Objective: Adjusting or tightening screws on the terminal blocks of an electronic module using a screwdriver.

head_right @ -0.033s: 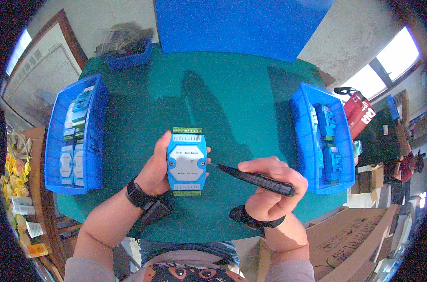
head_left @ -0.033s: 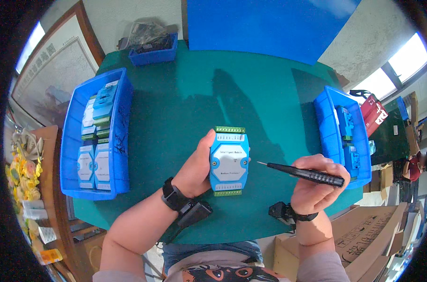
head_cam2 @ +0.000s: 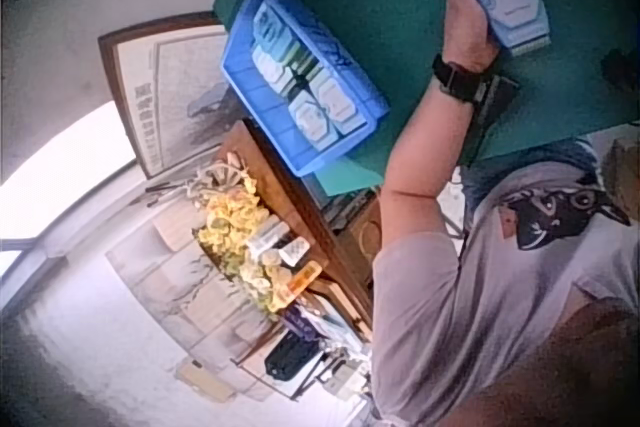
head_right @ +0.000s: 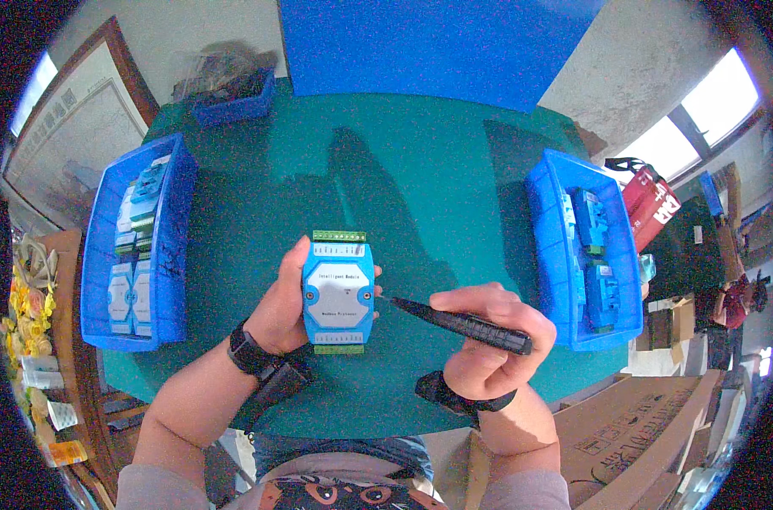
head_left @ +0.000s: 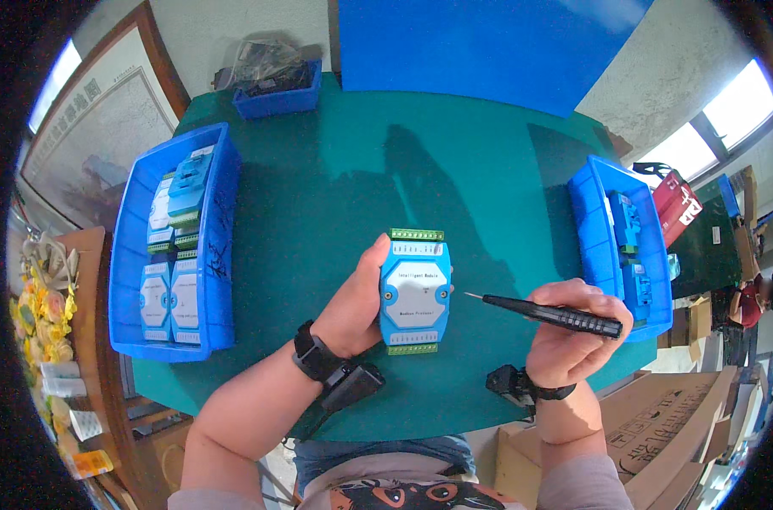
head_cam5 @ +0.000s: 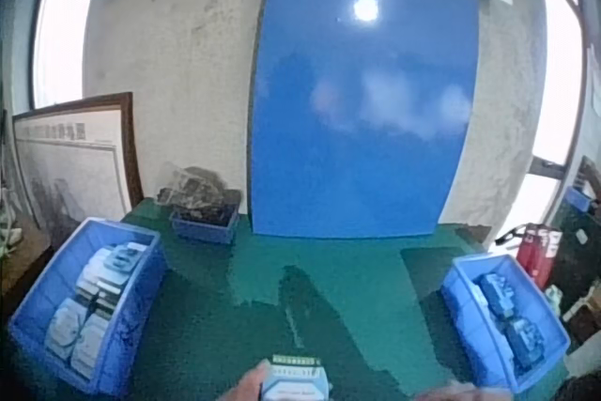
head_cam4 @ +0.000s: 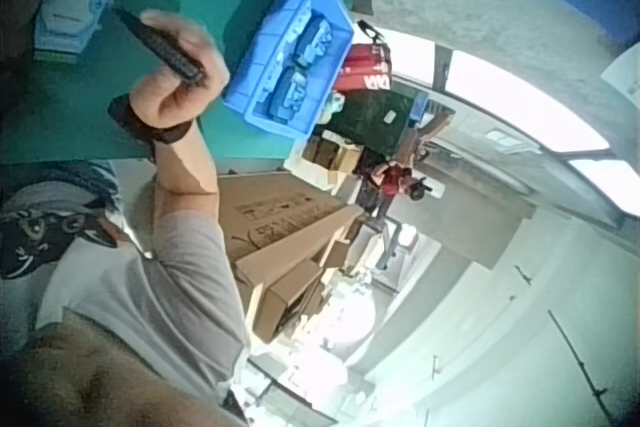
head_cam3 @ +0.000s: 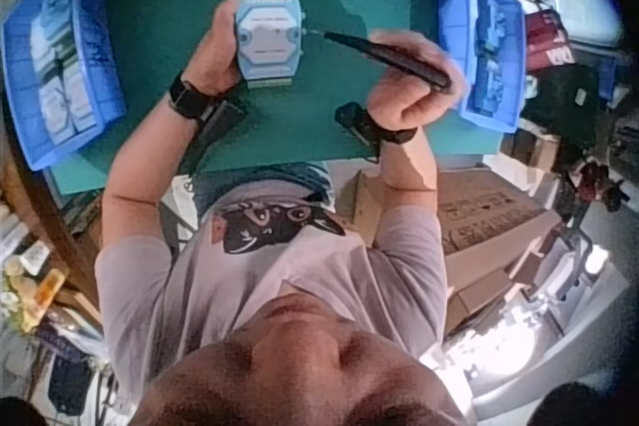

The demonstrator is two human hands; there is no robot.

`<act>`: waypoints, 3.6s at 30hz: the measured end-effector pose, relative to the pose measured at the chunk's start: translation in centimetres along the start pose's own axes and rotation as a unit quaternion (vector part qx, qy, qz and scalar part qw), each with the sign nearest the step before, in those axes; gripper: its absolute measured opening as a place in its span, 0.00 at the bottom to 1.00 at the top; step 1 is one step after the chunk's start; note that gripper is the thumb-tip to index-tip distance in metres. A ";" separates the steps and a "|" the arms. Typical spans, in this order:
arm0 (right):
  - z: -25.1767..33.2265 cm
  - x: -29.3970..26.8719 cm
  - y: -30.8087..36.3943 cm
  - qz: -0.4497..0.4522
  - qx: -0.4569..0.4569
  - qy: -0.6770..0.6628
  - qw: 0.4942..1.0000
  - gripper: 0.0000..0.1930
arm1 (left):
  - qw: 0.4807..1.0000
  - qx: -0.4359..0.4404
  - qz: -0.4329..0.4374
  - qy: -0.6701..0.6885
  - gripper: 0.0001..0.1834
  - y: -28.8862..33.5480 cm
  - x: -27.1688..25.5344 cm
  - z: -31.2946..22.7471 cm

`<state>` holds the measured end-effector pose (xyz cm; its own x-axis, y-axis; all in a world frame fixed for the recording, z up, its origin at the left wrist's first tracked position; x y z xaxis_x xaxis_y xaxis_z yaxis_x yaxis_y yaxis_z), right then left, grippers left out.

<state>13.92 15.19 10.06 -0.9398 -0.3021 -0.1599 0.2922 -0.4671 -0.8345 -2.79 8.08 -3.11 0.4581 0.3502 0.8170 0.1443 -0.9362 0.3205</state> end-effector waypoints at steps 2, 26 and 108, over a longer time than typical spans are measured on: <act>-0.1 0.0 0.1 0.010 -0.001 -0.002 1.000 0.18 | 1.000 0.000 0.000 0.001 0.38 -0.1 -0.1 0.1; -0.1 4.5 2.2 0.277 0.094 -0.164 0.942 0.18 | 0.998 -0.011 -0.006 -0.056 0.38 0.5 0.6 0.5; 2.2 5.8 0.4 0.343 -0.067 -0.090 0.933 0.17 | 0.996 -0.014 -0.003 -0.088 0.35 0.3 0.6 0.4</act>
<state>8.98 11.40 9.95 -0.4914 -0.6323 -0.5990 0.7771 -0.0076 -0.6294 -2.15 7.98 -2.67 0.6049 0.3439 0.7182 0.1251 -0.9318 0.3408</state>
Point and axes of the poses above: each hand's wrist, its own y-axis away from the middle knuckle, its own x-axis out of the palm, z = x × y, the point moved 8 cm from there along -y, towards the middle knuckle, and after that the axes turned 13 degrees about y, right-handed, at the moved point
